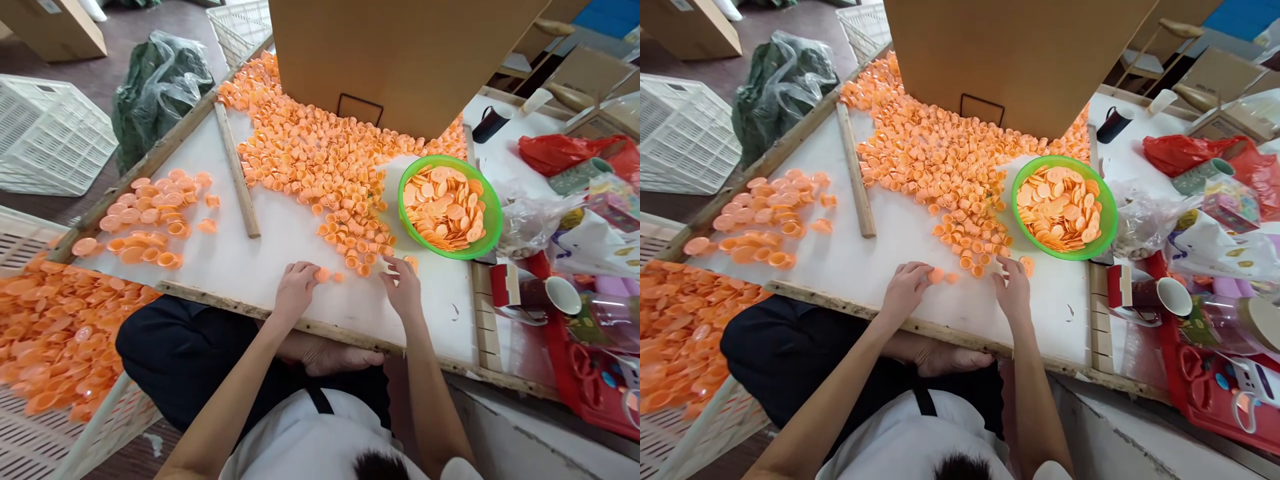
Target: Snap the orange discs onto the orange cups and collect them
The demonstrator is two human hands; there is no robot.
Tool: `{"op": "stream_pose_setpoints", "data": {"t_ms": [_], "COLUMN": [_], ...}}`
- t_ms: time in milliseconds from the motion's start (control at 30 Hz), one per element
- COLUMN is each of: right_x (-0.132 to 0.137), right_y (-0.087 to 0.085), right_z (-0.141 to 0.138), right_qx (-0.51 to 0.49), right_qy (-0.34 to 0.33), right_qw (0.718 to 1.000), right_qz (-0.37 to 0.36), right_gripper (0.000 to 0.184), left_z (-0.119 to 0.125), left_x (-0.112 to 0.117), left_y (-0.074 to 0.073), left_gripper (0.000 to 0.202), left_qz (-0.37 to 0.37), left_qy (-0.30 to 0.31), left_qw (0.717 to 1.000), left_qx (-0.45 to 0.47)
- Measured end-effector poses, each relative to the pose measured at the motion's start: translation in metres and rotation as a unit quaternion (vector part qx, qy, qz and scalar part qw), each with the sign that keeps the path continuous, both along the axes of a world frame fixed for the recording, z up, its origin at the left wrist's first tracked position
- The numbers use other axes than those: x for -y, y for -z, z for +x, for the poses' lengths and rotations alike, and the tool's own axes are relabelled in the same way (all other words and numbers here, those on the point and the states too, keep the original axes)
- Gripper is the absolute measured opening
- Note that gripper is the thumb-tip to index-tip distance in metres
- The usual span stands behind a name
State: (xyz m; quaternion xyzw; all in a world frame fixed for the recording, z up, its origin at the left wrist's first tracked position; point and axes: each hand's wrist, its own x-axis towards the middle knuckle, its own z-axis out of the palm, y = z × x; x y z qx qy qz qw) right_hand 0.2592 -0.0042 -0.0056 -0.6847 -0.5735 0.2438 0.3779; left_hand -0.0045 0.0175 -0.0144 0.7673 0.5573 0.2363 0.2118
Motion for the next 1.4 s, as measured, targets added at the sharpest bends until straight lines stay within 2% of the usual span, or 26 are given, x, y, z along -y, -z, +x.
{"op": "stream_pose_setpoints", "data": {"t_ms": [100,167,233,333,433,533,633,800,867,933,1033,1133,1267,1400], "right_x": [0.012,0.02,0.026,0.029,0.024,0.019,0.018,0.024,0.027,0.029,0.032,0.035,0.039,0.04], "right_y": [-0.003,-0.004,-0.006,-0.009,-0.011,-0.012,-0.012,-0.01,-0.008,-0.008,-0.009,-0.01,-0.008,-0.006], "right_z": [0.01,0.007,-0.005,-0.034,-0.059,-0.069,-0.063,-0.032,-0.019,-0.008,0.001,0.005,-0.001,-0.02], "right_qx": [0.004,-0.001,-0.01,-0.035,-0.061,-0.074,-0.065,-0.016,-0.005,-0.003,-0.005,-0.015,-0.014,-0.025], "right_qy": [0.047,0.05,0.029,-0.038,-0.096,-0.109,-0.09,0.01,0.045,0.078,0.111,0.104,0.071,0.015], "right_qw": [0.999,0.999,0.999,0.998,0.993,0.99,0.992,0.998,0.997,0.995,0.993,0.993,0.996,0.997], "right_qz": [-0.002,-0.003,-0.007,-0.02,-0.03,-0.048,-0.067,-0.066,-0.061,-0.056,-0.049,-0.045,-0.054,-0.067], "right_gripper": [0.027,0.023,0.02,0.019,0.017,0.018,0.022,0.025,0.026,0.026,0.026,0.025,0.025,0.021], "left_z": [-0.001,0.0,0.001,0.004,0.008,0.013,0.017,0.02,0.026,0.037,0.055,0.067,0.065,0.05], "left_x": [0.003,0.004,0.005,0.005,0.003,0.001,0.001,0.006,0.014,0.024,0.04,0.05,0.052,0.05], "left_y": [-0.001,-0.001,-0.002,-0.004,-0.006,-0.005,-0.003,-0.01,-0.016,-0.022,-0.024,-0.021,-0.021,-0.029], "left_gripper": [0.026,0.027,0.031,0.036,0.036,0.022,0.013,0.013,0.012,0.012,0.012,0.012,0.016,0.017], "left_qz": [-0.005,-0.006,-0.005,0.0,0.017,0.034,0.04,0.047,0.046,0.032,-0.001,-0.025,-0.06,-0.103], "left_qy": [-0.009,-0.019,-0.03,-0.031,0.008,0.06,0.082,0.089,0.129,0.196,0.294,0.335,0.297,0.186], "left_qw": [1.0,1.0,1.0,0.999,1.0,0.998,0.996,0.993,0.987,0.976,0.955,0.942,0.952,0.976], "left_qx": [-0.003,-0.002,0.003,0.006,-0.001,-0.008,0.002,0.058,0.084,0.09,0.044,-0.008,-0.041,-0.037]}}
